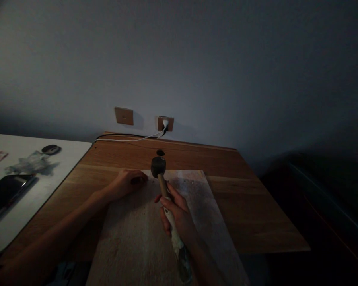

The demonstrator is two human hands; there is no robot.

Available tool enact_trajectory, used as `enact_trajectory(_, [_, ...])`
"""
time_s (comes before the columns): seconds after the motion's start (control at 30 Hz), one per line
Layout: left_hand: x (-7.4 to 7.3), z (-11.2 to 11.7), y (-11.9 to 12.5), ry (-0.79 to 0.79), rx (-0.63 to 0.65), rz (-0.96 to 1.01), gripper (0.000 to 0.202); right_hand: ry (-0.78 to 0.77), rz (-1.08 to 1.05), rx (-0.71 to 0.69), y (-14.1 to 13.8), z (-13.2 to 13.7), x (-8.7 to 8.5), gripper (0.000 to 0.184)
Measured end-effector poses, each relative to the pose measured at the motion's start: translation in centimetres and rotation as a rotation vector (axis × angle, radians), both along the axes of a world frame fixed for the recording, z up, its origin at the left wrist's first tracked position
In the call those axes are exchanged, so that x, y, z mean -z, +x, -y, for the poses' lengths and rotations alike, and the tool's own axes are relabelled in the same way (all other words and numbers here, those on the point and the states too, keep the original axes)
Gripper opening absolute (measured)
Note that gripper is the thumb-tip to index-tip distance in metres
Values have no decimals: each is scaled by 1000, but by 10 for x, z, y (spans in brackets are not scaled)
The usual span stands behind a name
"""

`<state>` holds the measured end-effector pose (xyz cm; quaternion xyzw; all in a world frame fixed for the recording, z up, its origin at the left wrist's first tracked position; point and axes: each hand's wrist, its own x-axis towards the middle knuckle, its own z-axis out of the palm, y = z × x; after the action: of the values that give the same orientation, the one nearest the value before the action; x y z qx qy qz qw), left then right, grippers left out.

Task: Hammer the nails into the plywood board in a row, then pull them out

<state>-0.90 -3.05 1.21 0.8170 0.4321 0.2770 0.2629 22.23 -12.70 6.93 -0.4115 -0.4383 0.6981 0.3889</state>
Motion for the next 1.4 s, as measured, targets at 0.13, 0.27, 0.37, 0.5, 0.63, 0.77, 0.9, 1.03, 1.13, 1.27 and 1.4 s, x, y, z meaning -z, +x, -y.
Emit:
enact_trajectory(0.13, [-1,1,2,28,20,-7,23,-2,15,-39,-4,-4,9,39])
enact_trajectory(0.27, [3,0,3,52,44,-15,28,32,-26,8,-5,-2,18,44])
enact_trajectory(0.37, [7,-1,2,85,56,-12,27,42,-39,16,-6,-1,21,50])
enact_trajectory(0.5, [8,-3,3,113,80,6,24,37,-49,7,-6,-2,23,51])
enact_trajectory(0.63, [3,-1,6,62,26,-20,23,40,-36,-4,-4,-2,22,48])
enact_trajectory(0.77, [0,2,8,30,-72,-36,32,34,-43,-18,-2,-1,18,37])
enact_trajectory(0.9, [1,2,8,-10,-73,-21,35,41,-7,-86,0,0,12,34])
enact_trajectory(1.03, [3,1,7,-15,-63,-16,34,38,2,-83,0,1,9,42])
enact_trajectory(1.13, [2,1,7,2,-68,-23,35,36,-3,-63,0,3,7,48])
enact_trajectory(1.27, [2,2,7,11,-52,-24,33,36,13,-51,0,6,4,49])
enact_trajectory(1.4, [6,1,6,21,-50,-18,38,42,34,-70,-1,7,3,51])
